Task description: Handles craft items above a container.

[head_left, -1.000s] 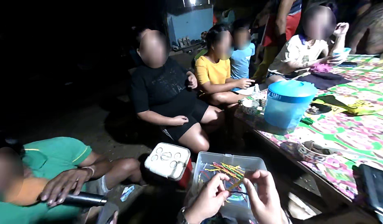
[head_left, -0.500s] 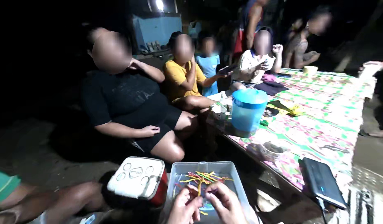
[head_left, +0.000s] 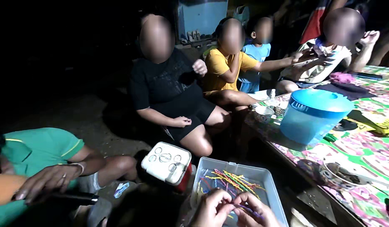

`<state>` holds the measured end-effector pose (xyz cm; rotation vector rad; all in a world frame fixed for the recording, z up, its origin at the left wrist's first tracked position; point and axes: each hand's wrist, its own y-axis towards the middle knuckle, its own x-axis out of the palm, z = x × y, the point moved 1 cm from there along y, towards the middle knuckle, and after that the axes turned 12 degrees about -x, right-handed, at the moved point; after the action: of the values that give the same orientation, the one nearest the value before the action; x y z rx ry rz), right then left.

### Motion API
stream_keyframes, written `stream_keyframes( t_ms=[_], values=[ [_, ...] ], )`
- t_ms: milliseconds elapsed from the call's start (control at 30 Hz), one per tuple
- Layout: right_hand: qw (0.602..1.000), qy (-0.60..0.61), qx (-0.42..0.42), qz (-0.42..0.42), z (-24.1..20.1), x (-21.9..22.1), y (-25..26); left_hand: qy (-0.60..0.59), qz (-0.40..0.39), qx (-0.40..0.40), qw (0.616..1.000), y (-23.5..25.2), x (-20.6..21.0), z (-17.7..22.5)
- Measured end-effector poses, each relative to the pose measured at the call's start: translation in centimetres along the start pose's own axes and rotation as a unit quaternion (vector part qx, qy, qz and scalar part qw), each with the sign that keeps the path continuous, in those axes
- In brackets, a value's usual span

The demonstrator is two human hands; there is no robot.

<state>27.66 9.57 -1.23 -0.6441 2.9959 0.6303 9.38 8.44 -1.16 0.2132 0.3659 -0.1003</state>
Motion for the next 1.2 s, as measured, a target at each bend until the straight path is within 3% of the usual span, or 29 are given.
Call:
stream_keyframes(
  t_ms=[133,267,400,533,600,700,833,967,1100,1200],
  values=[
    [0.998,-0.022,-0.029,0.058,0.4,-0.4,0.2,-0.049,-0.020,-0.013,0.998,0.2,-0.3,-0.3],
    [0.991,0.010,-0.016,0.131,0.4,-0.7,0.0,-0.088,-0.027,0.087,0.992,0.5,-0.5,-0.5],
    [0.968,0.152,-0.010,0.200,-0.4,-1.0,-0.3,-0.060,-0.068,0.117,0.989,0.2,-0.1,-0.1],
    [0.938,0.316,0.052,0.133,-0.2,-1.0,-0.7,0.001,-0.015,0.114,0.993,-0.4,0.6,0.5],
    [0.950,0.280,0.102,0.090,-0.3,-1.1,-0.7,0.055,0.009,0.109,0.993,-0.3,0.9,0.7],
    [0.985,0.132,0.093,0.053,-0.3,-1.0,-0.5,0.066,0.008,0.055,0.996,0.3,1.1,0.0],
    [0.997,0.009,0.010,0.079,0.1,-0.9,-0.8,-0.028,-0.012,-0.016,0.999,0.8,0.6,-0.5],
    [0.993,0.029,-0.034,0.109,0.2,-0.8,-0.8,-0.215,0.013,-0.106,0.971,0.5,0.4,0.5],
    [0.995,0.045,-0.081,0.041,0.3,-0.1,-1.2,-0.399,0.013,-0.191,0.897,0.2,0.3,0.9],
    [0.993,0.096,-0.061,-0.012,0.1,0.2,-1.2,-0.429,-0.026,-0.178,0.885,0.0,0.2,0.6]
  ],
)
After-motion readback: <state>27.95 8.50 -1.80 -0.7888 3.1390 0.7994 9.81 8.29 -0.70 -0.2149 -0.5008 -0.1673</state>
